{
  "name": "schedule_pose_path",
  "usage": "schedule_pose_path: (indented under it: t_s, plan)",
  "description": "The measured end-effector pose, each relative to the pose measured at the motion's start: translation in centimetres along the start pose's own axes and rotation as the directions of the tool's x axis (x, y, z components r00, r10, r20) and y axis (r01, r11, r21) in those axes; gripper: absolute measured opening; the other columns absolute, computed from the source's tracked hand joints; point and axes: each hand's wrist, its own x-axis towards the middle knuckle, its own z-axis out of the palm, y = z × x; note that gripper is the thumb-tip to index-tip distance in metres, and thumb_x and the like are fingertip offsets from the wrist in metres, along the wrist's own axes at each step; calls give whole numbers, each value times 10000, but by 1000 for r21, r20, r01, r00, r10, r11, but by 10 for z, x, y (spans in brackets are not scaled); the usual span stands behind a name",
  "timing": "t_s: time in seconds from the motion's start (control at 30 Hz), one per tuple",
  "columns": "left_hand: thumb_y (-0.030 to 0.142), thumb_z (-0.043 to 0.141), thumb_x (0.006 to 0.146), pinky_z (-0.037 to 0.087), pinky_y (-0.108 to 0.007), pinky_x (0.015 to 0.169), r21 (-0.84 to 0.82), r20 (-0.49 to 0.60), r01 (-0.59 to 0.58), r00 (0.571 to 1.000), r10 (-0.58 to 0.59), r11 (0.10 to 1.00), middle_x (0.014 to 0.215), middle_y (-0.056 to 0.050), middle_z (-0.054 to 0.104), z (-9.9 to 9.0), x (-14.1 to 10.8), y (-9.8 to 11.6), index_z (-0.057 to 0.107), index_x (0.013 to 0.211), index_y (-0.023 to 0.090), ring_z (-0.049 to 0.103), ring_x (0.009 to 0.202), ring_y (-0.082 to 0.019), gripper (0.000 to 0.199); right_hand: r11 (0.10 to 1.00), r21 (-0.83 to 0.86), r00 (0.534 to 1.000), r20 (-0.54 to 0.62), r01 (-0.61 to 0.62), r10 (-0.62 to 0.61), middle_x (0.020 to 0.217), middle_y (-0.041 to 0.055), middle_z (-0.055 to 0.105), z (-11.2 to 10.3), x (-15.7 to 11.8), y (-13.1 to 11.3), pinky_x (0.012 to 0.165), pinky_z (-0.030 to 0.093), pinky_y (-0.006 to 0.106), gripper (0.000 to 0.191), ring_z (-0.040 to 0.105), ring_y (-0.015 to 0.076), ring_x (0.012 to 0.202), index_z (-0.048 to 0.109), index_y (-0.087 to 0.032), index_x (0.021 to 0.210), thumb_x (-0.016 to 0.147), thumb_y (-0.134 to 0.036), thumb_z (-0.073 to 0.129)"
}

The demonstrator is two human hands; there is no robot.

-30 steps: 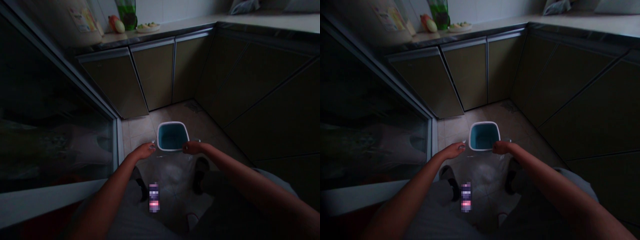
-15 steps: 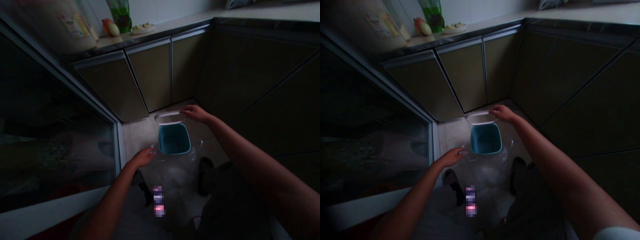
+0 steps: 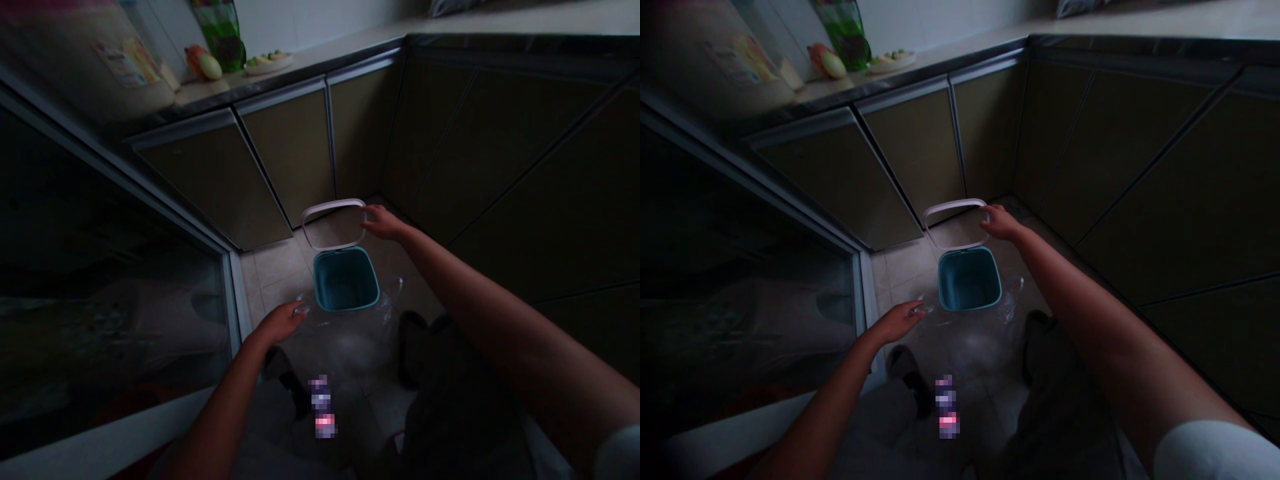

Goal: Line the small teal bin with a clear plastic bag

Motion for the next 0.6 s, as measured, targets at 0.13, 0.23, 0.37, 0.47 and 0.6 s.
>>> schedule_pose_path:
  t_s: [0.13, 0.23, 0.37, 0.47, 0.6]
  plan:
    - [508, 655, 869, 504, -383, 1067, -102, 36, 4, 999, 0, 995, 1304, -134, 759, 1, 1, 2, 766, 1239, 169, 708, 1201, -315, 514, 998, -60, 1000, 15, 17, -16, 1409, 190, 636, -4, -7, 3, 1163, 439, 445, 513, 581, 305, 1340, 652, -142, 1427, 947, -323, 645]
    - [501, 703, 825, 528, -366, 983, -211, 9, 32, 999, -31, 977, 1183, -122, 793, 7, 6, -3, 776, 1115, 172, 729, 1093, -296, 445, 986, -159, 995, 85, -41, 55, 1292, 153, 708, 1, -21, 9, 1047, 503, 382, 379, 649, 290, 1230, 735, -169, 1264, 944, -352, 647]
    - [448, 772, 752, 519, -318, 793, -343, -43, -3, 999, -12, 939, 856, -70, 761, 21, 15, -10, 673, 816, 184, 698, 829, -221, 290, 882, -429, 872, 336, -195, 356, 1139, 195, 754, 25, -54, 28, 857, 555, 401, 500, 713, 340, 1058, 770, -134, 1170, 895, -545, 702]
    - [389, 833, 686, 469, -258, 670, -522, -22, 45, 998, -66, 852, 704, 2, 680, 30, 14, -10, 497, 780, 216, 665, 688, -167, 390, 832, -510, 729, 481, -220, 487, 983, 221, 756, 47, -87, 50, 784, 551, 396, 558, 726, 332, 934, 781, -71, 1070, 847, -581, 755]
    - [374, 868, 688, 466, -243, 627, -629, -83, 142, 965, -248, 765, 642, 60, 640, 32, 1, -10, 425, 908, 242, 651, 585, -149, 512, 902, -393, 649, 641, -180, 409, 819, 116, 724, 56, -133, 77, 694, 497, 308, 317, 692, 225, 772, 752, -89, 951, 853, -391, 744]
